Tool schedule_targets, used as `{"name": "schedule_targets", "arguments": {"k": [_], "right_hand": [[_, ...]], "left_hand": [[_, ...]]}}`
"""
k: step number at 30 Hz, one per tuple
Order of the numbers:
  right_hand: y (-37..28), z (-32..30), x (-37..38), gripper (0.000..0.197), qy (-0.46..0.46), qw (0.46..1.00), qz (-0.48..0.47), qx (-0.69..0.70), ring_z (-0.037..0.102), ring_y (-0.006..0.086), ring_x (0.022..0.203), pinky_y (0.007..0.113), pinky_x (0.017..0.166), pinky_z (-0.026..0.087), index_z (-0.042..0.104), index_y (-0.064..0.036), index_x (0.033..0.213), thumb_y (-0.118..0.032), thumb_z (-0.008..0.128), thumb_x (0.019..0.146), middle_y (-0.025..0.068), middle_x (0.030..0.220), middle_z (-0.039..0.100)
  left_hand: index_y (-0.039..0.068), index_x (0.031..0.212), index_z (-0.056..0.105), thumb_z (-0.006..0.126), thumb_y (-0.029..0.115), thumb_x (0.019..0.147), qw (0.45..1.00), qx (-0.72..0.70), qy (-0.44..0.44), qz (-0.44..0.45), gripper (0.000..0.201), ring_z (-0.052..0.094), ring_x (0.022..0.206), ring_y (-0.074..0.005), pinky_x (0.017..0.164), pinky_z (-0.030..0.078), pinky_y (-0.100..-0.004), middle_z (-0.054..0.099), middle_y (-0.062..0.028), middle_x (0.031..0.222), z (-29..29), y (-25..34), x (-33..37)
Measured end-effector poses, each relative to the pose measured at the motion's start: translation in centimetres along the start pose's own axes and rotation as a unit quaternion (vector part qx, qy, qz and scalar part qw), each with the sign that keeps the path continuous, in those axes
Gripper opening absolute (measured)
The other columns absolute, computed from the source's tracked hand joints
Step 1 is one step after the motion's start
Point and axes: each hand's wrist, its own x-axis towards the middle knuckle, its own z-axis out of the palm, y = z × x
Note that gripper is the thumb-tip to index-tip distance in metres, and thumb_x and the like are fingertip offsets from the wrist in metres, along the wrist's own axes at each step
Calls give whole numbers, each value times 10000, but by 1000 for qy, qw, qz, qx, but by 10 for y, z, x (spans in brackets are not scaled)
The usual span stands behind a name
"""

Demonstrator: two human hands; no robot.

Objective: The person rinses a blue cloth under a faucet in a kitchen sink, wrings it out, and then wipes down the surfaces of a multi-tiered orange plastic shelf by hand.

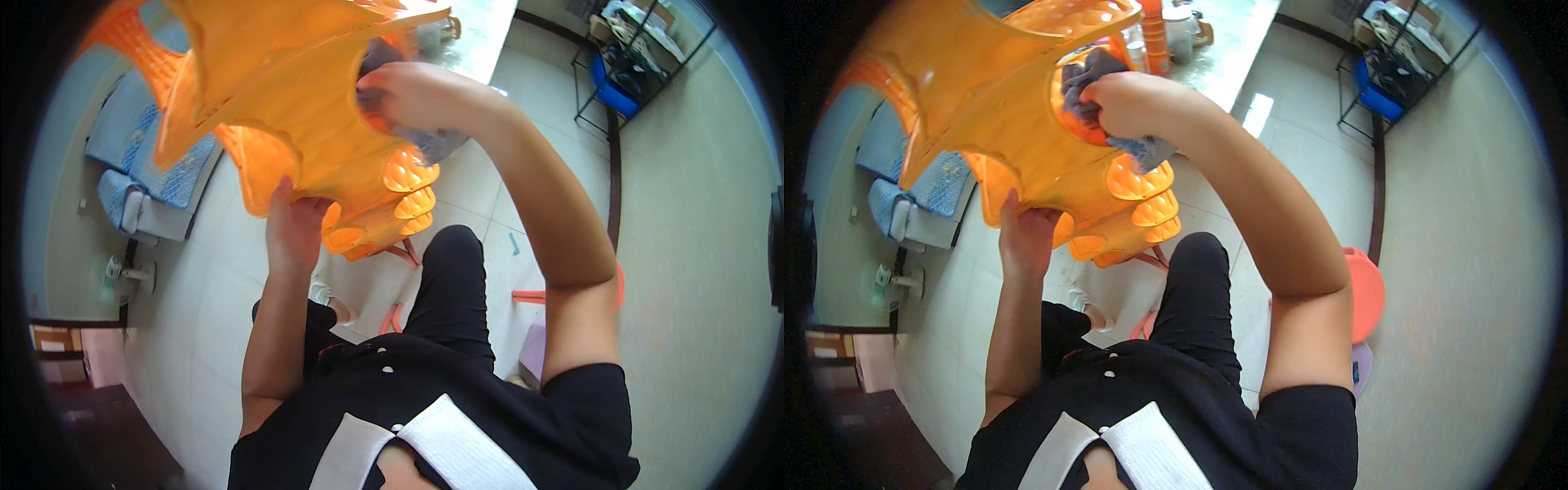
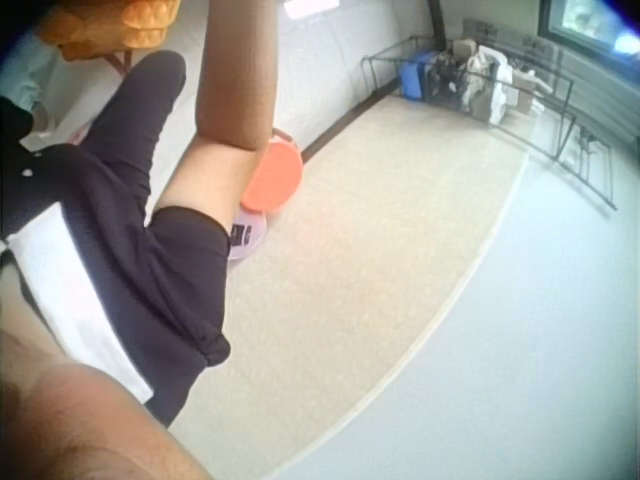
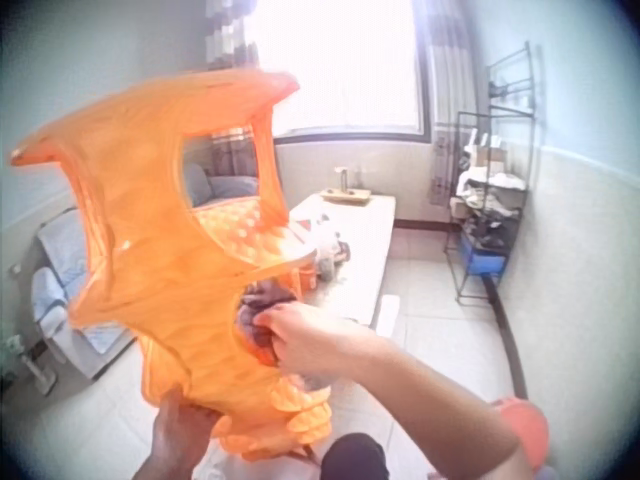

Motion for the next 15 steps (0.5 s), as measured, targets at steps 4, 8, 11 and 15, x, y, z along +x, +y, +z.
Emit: {"name": "schedule_targets", "arguments": {"k": [4, 8, 11, 15], "right_hand": [[11, 5, 51, 269, -35, 998, -42, -39, 563, 239, 1008, 337, 859, 445, 631, -42, 1007, -95, 529, 764, 131, 1116, 573], [9, 15, 88, 281, -64, 993, -72, -70, 563, 236, 1006, 331, 857, 444, 619, -41, 1025, -97, 520, 769, 137, 1112, 574], [12, 22, 105, 289, -81, 989, -72, -99, 562, 235, 1004, 327, 856, 443, 609, -40, 1039, -98, 513, 772, 141, 1109, 575], [4, 35, 119, 301, -99, 984, -98, -107, 562, 232, 1002, 322, 854, 443, 597, -39, 1057, -99, 505, 776, 147, 1104, 577]], "left_hand": [[39, 1203, 464, 406, 339, 946, 1000, 20, -13, -13, 399, 526, 1004, -193, 904, 391, -381, 559, -82, 1146, 6, 1, 3], [67, 1231, 443, 431, 347, 945, 1000, 21, -13, -2, 400, 527, 1013, -174, 879, 414, -351, 533, -66, 1178, 4, 4, 4], [69, 1240, 437, 461, 393, 929, 998, 42, -43, 7, 450, 523, 1031, -168, 887, 419, -344, 529, -62, 1184, -1, 0, 2], [64, 1242, 427, 505, 415, 906, 998, 48, -41, 14, 493, 523, 1018, -168, 896, 423, -337, 526, -59, 1171, -9, -3, -3]]}}
